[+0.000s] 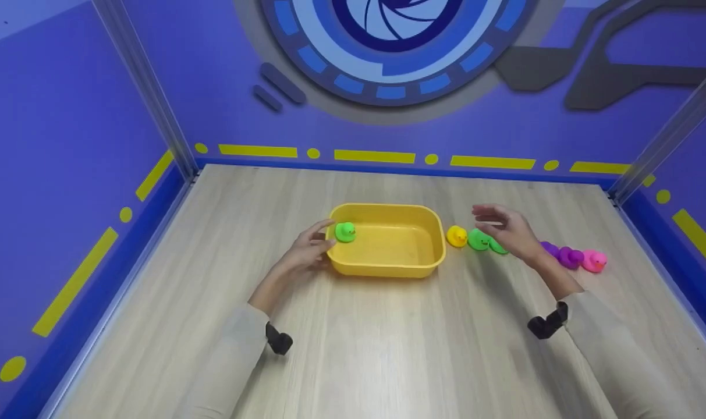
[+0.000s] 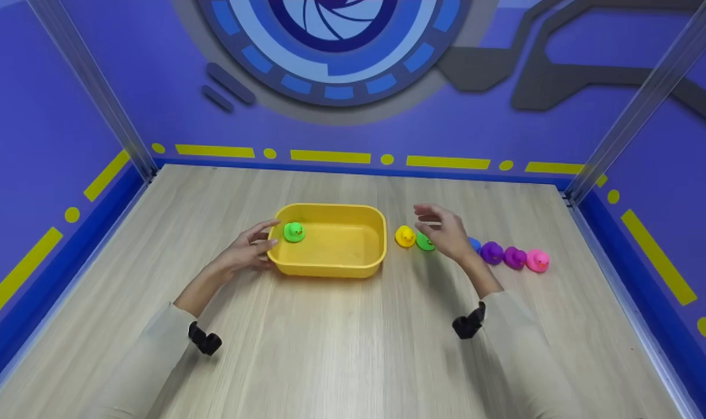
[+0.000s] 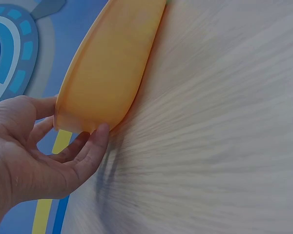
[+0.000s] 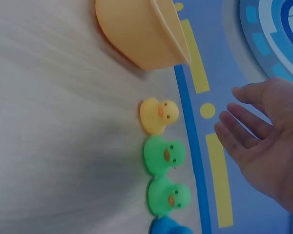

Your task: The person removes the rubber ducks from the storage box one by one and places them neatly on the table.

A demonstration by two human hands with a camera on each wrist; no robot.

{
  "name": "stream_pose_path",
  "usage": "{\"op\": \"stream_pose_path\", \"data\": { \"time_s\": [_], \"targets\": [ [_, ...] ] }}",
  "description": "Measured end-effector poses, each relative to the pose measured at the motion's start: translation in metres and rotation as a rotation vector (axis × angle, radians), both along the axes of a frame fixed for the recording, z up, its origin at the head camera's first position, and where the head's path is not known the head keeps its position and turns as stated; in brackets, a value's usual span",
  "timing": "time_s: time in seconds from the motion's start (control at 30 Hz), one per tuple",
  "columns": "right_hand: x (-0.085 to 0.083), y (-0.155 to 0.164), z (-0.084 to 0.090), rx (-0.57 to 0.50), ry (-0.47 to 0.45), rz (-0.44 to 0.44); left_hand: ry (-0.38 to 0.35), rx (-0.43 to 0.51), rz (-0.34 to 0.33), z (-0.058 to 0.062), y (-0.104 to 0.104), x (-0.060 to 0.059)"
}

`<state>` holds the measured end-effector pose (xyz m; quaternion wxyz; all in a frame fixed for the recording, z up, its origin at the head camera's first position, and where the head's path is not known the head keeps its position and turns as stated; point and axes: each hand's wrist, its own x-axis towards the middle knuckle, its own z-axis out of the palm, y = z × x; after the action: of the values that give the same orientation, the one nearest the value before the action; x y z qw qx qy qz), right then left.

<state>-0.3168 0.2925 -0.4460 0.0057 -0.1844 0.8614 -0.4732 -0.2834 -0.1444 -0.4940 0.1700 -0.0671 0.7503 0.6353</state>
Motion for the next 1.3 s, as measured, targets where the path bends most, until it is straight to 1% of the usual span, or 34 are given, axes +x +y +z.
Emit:
{"op": "stream_pose_path", "data": {
  "time_s": [0.17,0.33,0.53,0.57,0.7,0.87,0.97,1.1,1.2,1.3],
  "targets": [
    [-0.004,-0.021,0.007,0.063,-0.085,0.062,0.008,0.003,-0.004,0.0,-0.001,0.003],
    [-0.009,-0.039,0.017,0.099,-0.137,0.134,0.012,0.011,-0.002,-0.001,-0.001,0.005],
    [-0.019,-0.065,0.024,0.14,-0.187,0.209,0.021,0.058,-0.017,-0.005,-0.004,0.007],
    [-0.021,-0.071,0.025,0.145,-0.195,0.218,0.015,0.069,-0.017,-0.005,-0.006,0.006],
    [-0.03,-0.097,0.027,0.127,-0.215,0.272,0.001,0.056,-0.011,-0.004,-0.012,0.004],
    [-0.041,-0.128,0.021,0.088,-0.248,0.337,-0.002,0.035,-0.019,-0.001,-0.017,0.001],
    [-0.045,-0.14,0.016,0.097,-0.27,0.352,-0.004,0.038,-0.028,0.0,-0.015,0.0],
    [-0.048,-0.15,0.009,0.106,-0.291,0.363,-0.005,0.058,-0.019,-0.002,-0.011,-0.001],
    [-0.048,-0.158,0.003,0.108,-0.358,0.352,-0.007,0.072,-0.016,-0.003,-0.009,-0.002],
    [-0.048,-0.167,-0.004,0.118,-0.434,0.344,-0.006,0.066,-0.019,-0.004,-0.008,-0.001]
  ]
}}
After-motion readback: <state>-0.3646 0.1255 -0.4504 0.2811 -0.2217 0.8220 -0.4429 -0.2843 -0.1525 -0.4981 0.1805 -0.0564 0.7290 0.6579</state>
